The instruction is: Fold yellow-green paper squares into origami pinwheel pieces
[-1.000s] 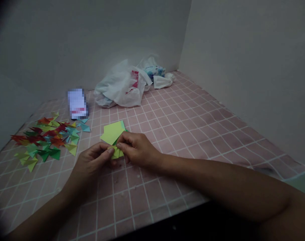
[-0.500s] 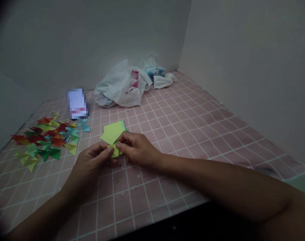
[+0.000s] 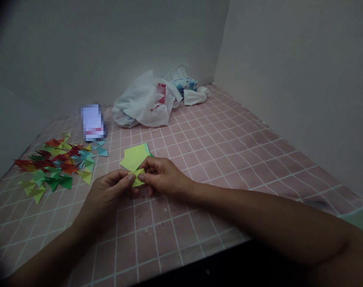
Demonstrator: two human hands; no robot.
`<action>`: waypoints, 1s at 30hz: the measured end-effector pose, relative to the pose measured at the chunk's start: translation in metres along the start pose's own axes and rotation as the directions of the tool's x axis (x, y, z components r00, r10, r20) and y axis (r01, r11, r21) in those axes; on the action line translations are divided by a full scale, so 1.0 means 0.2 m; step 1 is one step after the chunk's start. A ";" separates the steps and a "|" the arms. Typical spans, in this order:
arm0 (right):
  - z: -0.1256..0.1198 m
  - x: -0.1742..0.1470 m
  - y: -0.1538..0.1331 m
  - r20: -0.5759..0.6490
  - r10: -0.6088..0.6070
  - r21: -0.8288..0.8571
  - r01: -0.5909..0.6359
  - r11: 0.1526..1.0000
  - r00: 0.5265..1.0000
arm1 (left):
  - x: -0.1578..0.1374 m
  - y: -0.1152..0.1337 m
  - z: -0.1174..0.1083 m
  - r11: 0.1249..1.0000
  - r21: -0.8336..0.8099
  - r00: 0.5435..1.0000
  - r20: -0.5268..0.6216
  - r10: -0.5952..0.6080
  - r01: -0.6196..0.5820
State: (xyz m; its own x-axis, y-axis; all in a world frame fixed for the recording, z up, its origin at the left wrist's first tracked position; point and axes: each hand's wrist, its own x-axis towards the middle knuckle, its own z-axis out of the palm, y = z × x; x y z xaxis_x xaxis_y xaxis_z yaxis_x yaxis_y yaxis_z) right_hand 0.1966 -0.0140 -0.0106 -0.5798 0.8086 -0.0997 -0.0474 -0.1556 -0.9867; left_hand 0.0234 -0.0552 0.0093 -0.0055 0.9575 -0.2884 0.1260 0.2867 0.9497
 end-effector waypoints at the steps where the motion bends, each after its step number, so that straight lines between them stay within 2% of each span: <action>1: 0.00 0.00 0.00 0.000 -0.001 0.004 0.001 1.000 1.000 | 0.00 0.00 0.00 1.000 0.004 1.000 0.002 0.003 -0.003; 7: 0.00 0.00 0.01 -0.018 -0.008 -0.003 0.008 1.000 1.000 | 0.01 -0.01 0.00 0.999 -0.050 0.999 0.045 0.007 -0.005; 15: 0.00 -0.02 0.00 0.006 -0.102 -0.145 0.102 0.984 0.995 | 0.02 -0.03 0.00 0.996 -0.085 0.996 0.086 0.013 -0.006; 30: 0.00 -0.01 0.02 0.045 -0.065 -0.025 0.066 0.997 0.997 | 0.03 -0.02 -0.01 0.993 -0.112 0.997 0.076 0.029 -0.020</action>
State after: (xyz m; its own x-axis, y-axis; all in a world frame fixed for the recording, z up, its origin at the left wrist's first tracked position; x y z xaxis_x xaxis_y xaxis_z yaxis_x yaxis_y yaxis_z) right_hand 0.1979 -0.0162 -0.0142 -0.6113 0.7909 -0.0295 -0.0649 -0.0872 -0.9941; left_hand 0.0209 -0.0513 0.0032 0.0739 0.9601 -0.2696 0.0138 0.2693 0.9630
